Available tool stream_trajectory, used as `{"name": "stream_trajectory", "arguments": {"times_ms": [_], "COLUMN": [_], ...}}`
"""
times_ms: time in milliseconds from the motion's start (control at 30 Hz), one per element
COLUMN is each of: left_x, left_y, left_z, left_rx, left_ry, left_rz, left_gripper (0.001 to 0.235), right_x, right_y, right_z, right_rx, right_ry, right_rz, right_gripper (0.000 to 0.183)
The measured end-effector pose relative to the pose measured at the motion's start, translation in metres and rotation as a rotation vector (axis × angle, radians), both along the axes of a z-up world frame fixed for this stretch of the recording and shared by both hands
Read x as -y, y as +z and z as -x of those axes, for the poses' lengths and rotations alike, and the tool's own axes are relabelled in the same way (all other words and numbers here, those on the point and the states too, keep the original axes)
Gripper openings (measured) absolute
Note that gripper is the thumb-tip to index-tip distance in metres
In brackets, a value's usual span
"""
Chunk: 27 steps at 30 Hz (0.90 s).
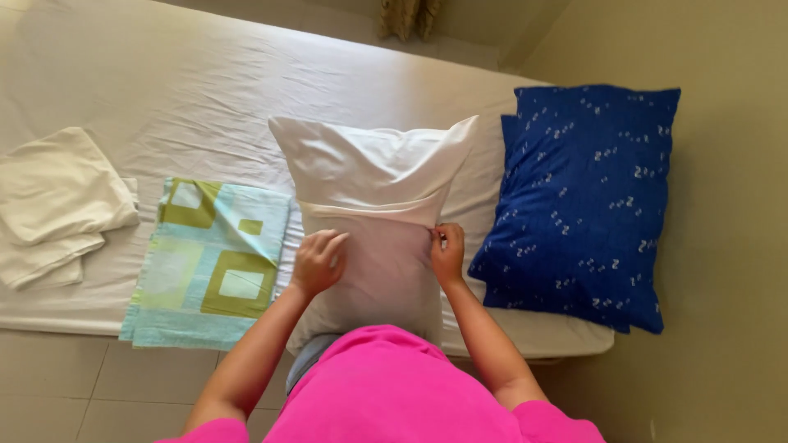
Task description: Putting a white pillowcase onto a blue patterned pillow.
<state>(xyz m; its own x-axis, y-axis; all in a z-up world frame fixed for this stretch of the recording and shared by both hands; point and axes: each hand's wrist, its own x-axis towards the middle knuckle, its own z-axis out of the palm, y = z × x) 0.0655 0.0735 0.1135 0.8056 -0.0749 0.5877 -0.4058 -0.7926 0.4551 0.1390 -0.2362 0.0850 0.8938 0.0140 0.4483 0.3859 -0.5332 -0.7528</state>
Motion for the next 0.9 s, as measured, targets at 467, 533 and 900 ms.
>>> {"name": "stream_trajectory", "arguments": {"times_ms": [467, 533, 900], "left_x": [0.089, 0.085, 0.022], "left_y": [-0.042, -0.037, 0.004], "left_z": [-0.003, 0.004, -0.029], "left_rx": [-0.056, -0.127, -0.365], "left_ry": [-0.581, -0.657, -0.529], "left_rz": [-0.282, -0.181, 0.023], "left_gripper": [0.013, 0.009, 0.037], "right_x": [0.058, 0.051, 0.04], "right_y": [-0.019, -0.009, -0.043], "right_z": [0.043, 0.04, 0.058], "right_rx": [0.108, 0.074, 0.113], "right_ry": [-0.174, -0.129, 0.156], "right_rz": [0.233, 0.276, 0.257], "right_gripper": [0.009, 0.01, 0.014]}}
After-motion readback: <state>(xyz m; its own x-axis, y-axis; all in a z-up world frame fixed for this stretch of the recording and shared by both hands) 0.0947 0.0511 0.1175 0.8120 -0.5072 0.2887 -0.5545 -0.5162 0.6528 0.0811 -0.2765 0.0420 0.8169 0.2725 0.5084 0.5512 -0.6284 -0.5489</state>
